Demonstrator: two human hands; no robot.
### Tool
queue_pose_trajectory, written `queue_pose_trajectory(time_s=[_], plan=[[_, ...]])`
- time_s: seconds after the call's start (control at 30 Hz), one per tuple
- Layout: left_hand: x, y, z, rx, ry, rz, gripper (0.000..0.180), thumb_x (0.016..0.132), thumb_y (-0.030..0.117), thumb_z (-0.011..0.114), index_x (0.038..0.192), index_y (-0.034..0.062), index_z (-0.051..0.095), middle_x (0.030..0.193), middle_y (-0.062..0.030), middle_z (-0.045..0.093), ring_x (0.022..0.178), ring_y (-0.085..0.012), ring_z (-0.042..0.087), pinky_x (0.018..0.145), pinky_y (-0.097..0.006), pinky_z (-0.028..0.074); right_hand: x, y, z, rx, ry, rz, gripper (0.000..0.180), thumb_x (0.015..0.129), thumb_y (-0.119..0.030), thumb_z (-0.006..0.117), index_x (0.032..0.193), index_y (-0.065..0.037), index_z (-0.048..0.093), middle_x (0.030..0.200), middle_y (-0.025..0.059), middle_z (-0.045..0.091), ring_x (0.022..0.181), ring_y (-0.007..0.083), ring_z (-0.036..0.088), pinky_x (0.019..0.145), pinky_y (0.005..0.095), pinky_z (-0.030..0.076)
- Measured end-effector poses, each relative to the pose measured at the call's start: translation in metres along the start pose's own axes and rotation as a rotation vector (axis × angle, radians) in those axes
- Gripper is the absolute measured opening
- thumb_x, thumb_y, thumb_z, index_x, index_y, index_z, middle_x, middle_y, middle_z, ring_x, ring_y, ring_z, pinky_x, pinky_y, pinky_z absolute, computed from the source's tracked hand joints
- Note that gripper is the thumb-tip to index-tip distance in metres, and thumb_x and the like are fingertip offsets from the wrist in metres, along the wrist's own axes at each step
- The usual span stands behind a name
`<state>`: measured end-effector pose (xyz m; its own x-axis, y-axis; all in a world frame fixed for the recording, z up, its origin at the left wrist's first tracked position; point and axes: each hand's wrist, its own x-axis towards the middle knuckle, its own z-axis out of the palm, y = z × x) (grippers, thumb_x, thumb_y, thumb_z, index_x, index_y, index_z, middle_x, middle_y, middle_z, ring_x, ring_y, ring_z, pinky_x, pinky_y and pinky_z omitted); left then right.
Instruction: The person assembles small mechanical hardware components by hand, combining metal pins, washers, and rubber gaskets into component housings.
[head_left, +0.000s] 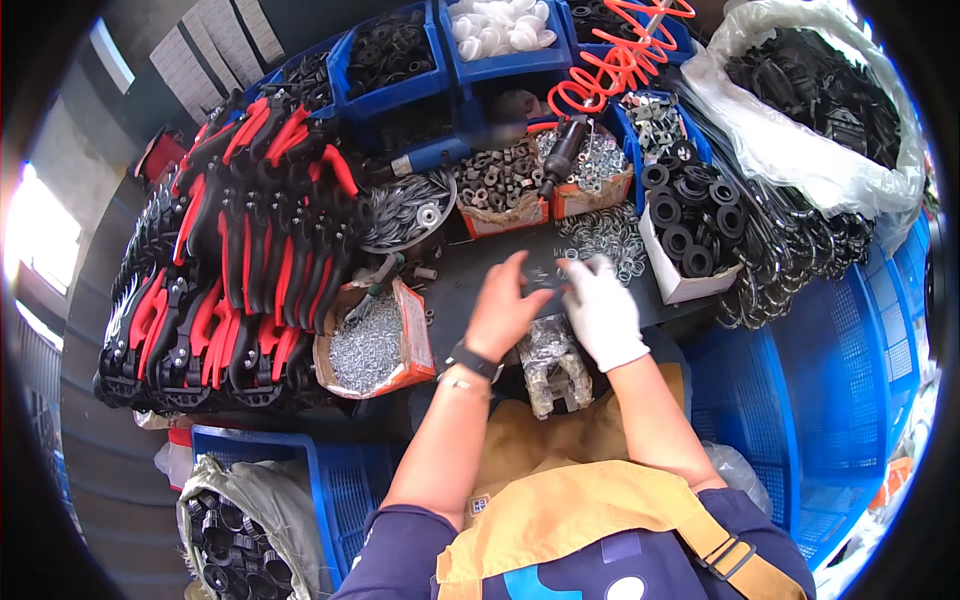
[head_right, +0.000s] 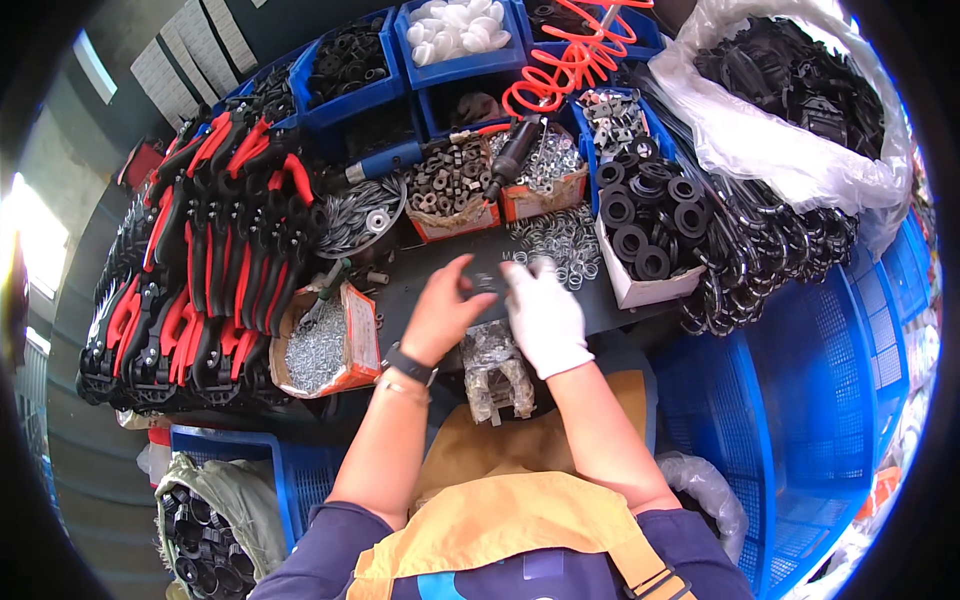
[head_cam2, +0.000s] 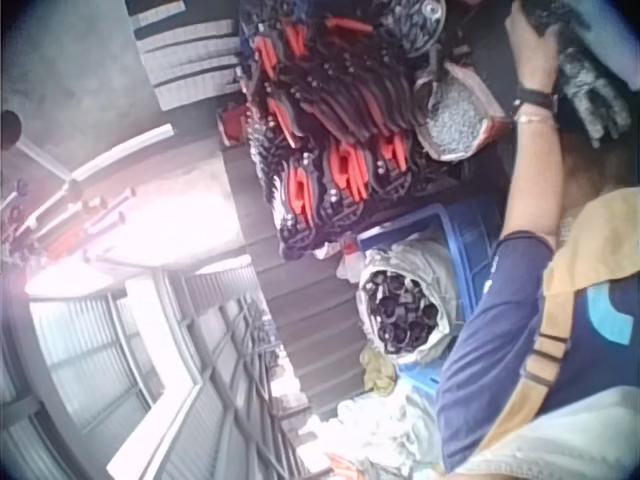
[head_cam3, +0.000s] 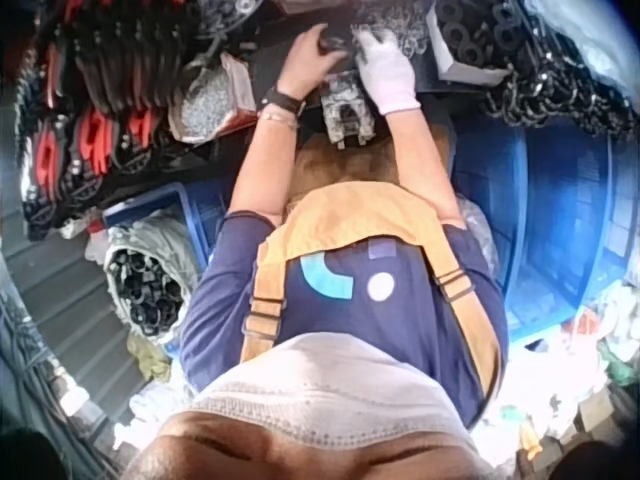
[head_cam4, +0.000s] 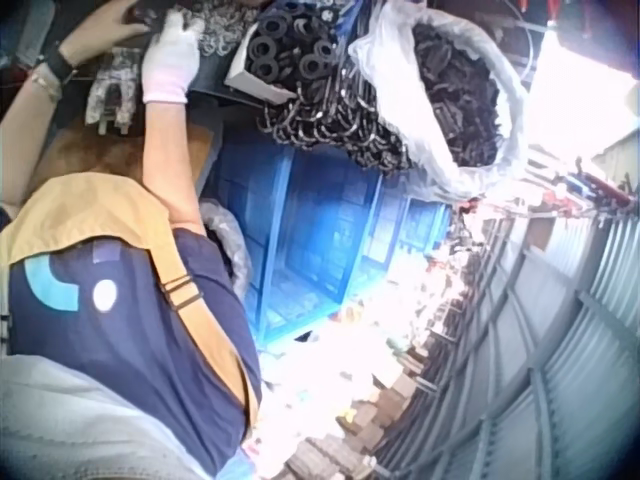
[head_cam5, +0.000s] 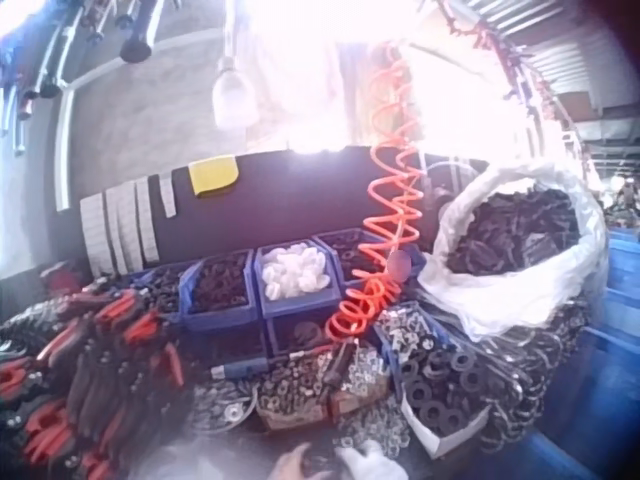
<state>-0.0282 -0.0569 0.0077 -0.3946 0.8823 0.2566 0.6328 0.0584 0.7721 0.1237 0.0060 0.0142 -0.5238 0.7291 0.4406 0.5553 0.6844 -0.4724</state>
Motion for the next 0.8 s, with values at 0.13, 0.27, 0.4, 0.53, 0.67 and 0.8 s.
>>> queue_pose_trajectory(time_s=[0.13, 0.27, 0.4, 0.53, 0.67, 0.8], plan=[[0.03, -0.007, 0.029, 0.161, -0.047, -0.044, 0.061, 0.074, 0.008, 0.065, 0.131, -0.0048, 0.046, 0.111, -0.0249, 0.054, 0.108, -0.0412, 0.054, 0.093, -0.042, 0.046, -0.014, 0.03, -0.019, -0.065, -0.111, -0.021, 0.019, 0.086, -0.022, 0.062, 0.103, -0.014, 0.063, 0.095, 0.0113, 0.06, 0.08, 0.0328, 0.064, 0.071, 0.0419, 0.053], [0.057, 0.0, 0.052, 0.135, -0.252, -0.051, 0.055, 0.073, 0.005, 0.061, 0.125, -0.0072, 0.049, 0.119, -0.033, 0.05, 0.111, -0.0467, 0.052, 0.099, -0.042, 0.044, -0.023, 0.04, -0.021, -0.201, -0.151, 0.04, 0.023, 0.085, -0.025, 0.062, 0.104, -0.012, 0.062, 0.098, 0.0115, 0.06, 0.082, 0.0318, 0.065, 0.069, 0.0418, 0.054], [0.06, 0.028, 0.084, 0.18, -0.228, -0.099, 0.052, 0.074, 0.01, 0.064, 0.121, -0.0065, 0.047, 0.12, -0.0349, 0.05, 0.112, -0.0483, 0.052, 0.099, -0.046, 0.044, -0.015, 0.059, -0.028, -0.144, -0.047, 0.145, 0.021, 0.086, -0.023, 0.062, 0.103, -0.01, 0.063, 0.101, 0.0119, 0.06, 0.084, 0.0315, 0.065, 0.07, 0.0422, 0.054], [0.058, 0.023, 0.051, 0.062, -0.231, -0.121, 0.064, 0.075, 0.013, 0.066, 0.131, -0.0021, 0.039, 0.12, -0.0333, 0.052, 0.112, -0.0464, 0.053, 0.099, -0.046, 0.043, -0.015, 0.062, -0.032, -0.022, -0.091, 0.117, 0.018, 0.085, -0.022, 0.063, 0.098, -0.01, 0.063, 0.096, 0.0109, 0.061, 0.087, 0.0311, 0.063, 0.073, 0.042, 0.052], [0.044, 0.037, 0.019, -0.846, -0.26, -0.448, 0.06, 0.093, 0.042, 0.057, 0.138, 0.0071, 0.035, 0.104, -0.0125, 0.055, 0.083, -0.0199, 0.056, 0.069, -0.03, 0.048, -0.02, 0.065, -0.032, 0.083, 0.071, 0.108, 0.016, 0.084, -0.018, 0.063, 0.096, -0.008, 0.063, 0.093, 0.0117, 0.063, 0.086, 0.0311, 0.063, 0.073, 0.0407, 0.051], [0.019, 0.035, 0.0, -1.47, -0.318, -0.481, 0.07, 0.093, 0.065, 0.039, 0.14, 0.0132, 0.033, 0.105, -0.0103, 0.052, 0.084, -0.0177, 0.054, 0.071, -0.029, 0.046, -0.006, 0.014, -0.052, 0.506, -0.052, 0.014, 0.024, 0.083, -0.014, 0.063, 0.105, -0.006, 0.062, 0.089, 0.0134, 0.061, 0.085, 0.0329, 0.061, 0.075, 0.0416, 0.05]])
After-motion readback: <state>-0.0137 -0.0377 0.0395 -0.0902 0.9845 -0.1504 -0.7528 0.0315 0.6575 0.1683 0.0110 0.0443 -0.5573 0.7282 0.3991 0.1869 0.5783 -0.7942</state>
